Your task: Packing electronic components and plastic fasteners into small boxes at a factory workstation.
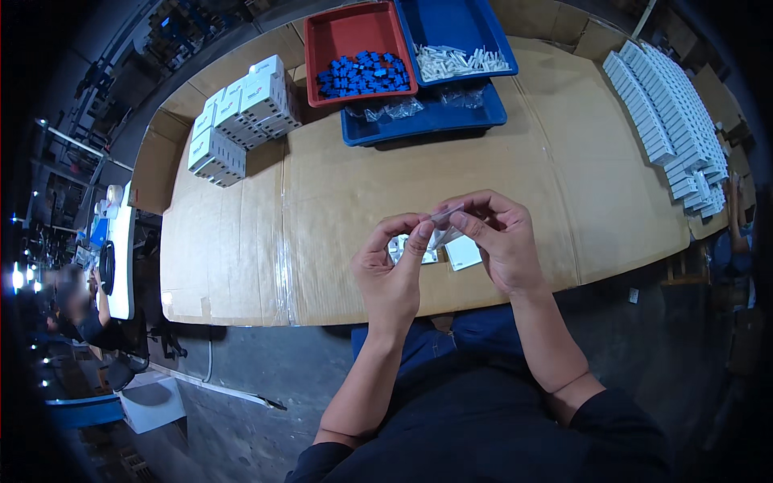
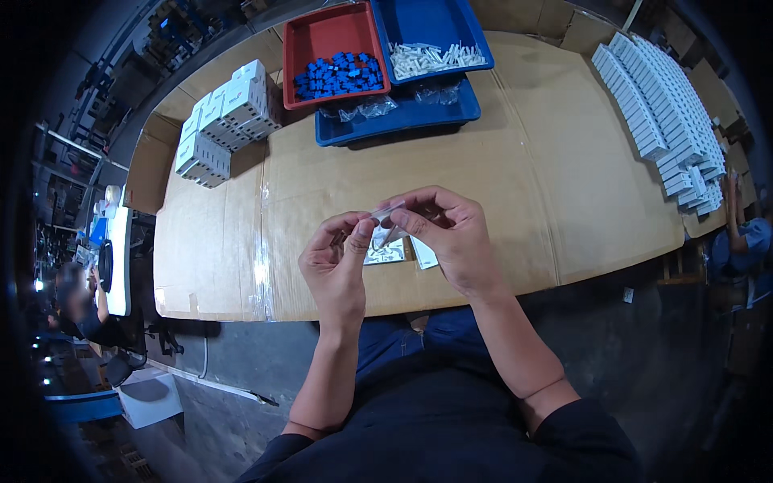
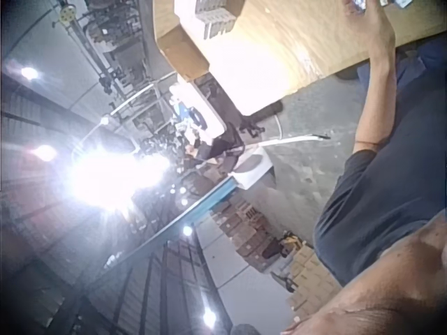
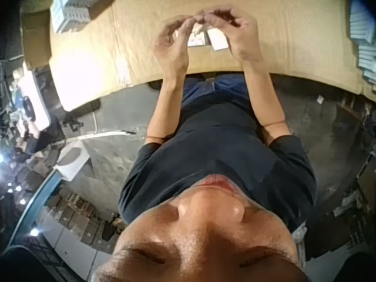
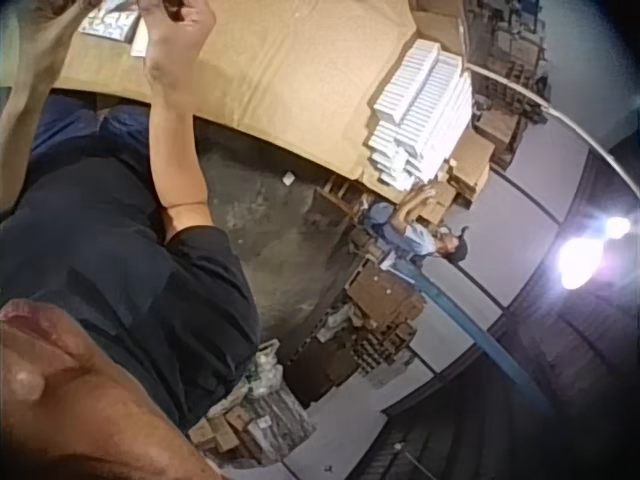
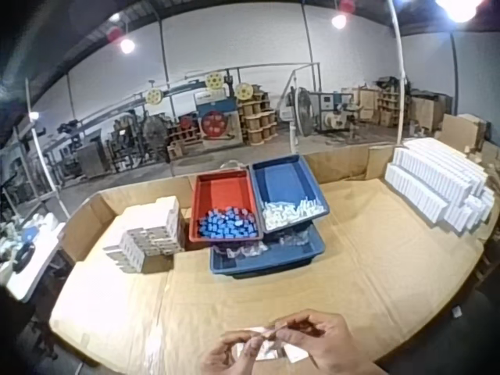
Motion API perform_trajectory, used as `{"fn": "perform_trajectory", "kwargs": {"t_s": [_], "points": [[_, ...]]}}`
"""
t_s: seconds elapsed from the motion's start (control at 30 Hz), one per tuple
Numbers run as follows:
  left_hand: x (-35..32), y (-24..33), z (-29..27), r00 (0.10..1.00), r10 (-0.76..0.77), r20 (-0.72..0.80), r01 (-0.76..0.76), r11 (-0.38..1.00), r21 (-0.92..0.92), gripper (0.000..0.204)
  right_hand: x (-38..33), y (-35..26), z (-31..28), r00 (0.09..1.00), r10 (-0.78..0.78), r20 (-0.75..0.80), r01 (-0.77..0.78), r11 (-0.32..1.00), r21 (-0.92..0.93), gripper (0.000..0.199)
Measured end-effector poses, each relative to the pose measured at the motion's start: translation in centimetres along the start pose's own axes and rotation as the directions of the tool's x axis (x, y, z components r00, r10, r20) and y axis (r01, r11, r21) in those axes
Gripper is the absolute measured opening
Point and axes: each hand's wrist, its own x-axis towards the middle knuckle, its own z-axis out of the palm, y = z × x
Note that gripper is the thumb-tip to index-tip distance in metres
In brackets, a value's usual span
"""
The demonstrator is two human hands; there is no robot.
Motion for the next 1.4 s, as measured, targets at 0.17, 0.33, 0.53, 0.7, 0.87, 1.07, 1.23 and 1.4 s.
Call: {"fn": "perform_trajectory", "kwargs": {"t_s": [0.17, 0.33, 0.53, 0.7, 0.87, 1.07, 1.23, 1.4], "points": [[-0.3, -0.9, -1.0, 0.999, 0.013, -0.029, -0.013, 1.0, -0.001, 0.015, -0.2, 0.9, 0.0, 0.999, 0.018, 0.037, -0.017, 0.999, -0.038, 0.013], [-0.4, -1.4, -1.7, 1.0, 0.027, -0.011, -0.027, 0.998, 0.052, 0.015, -0.2, 1.6, -0.2, 0.999, 0.016, 0.048, -0.012, 0.996, -0.085, 0.012], [-0.4, -1.3, -1.2, 0.996, 0.083, -0.027, -0.079, 0.987, 0.139, 0.013, -0.2, 1.6, 0.1, 0.991, -0.119, 0.062, 0.129, 0.972, -0.197, 0.009], [-0.4, -2.0, -0.8, 0.998, -0.052, 0.017, 0.053, 0.995, -0.082, 0.014, -0.9, 1.3, 0.9, 0.997, -0.057, -0.049, 0.052, 0.994, -0.092, 0.01], [-0.3, -2.6, -0.9, 0.998, -0.019, 0.066, 0.024, 0.996, -0.082, 0.013, -0.9, 1.6, 0.6, 0.999, -0.045, -0.026, 0.042, 0.996, -0.08, 0.009], [-0.7, -2.5, -1.3, 0.999, 0.011, 0.039, -0.006, 0.993, -0.117, 0.012, -0.5, 2.3, 0.4, 0.997, -0.057, 0.048, 0.062, 0.992, -0.112, 0.01], [-0.5, -2.8, -1.2, 0.998, -0.009, 0.065, 0.015, 0.995, -0.094, 0.012, -0.7, 1.8, 0.0, 0.999, 0.017, 0.033, -0.013, 0.993, -0.115, 0.009], [-0.6, -3.7, -1.7, 0.998, 0.005, 0.055, -0.001, 0.998, -0.068, 0.014, -0.5, 2.0, 0.3, 0.997, -0.003, 0.083, 0.015, 0.99, -0.138, 0.008]]}}
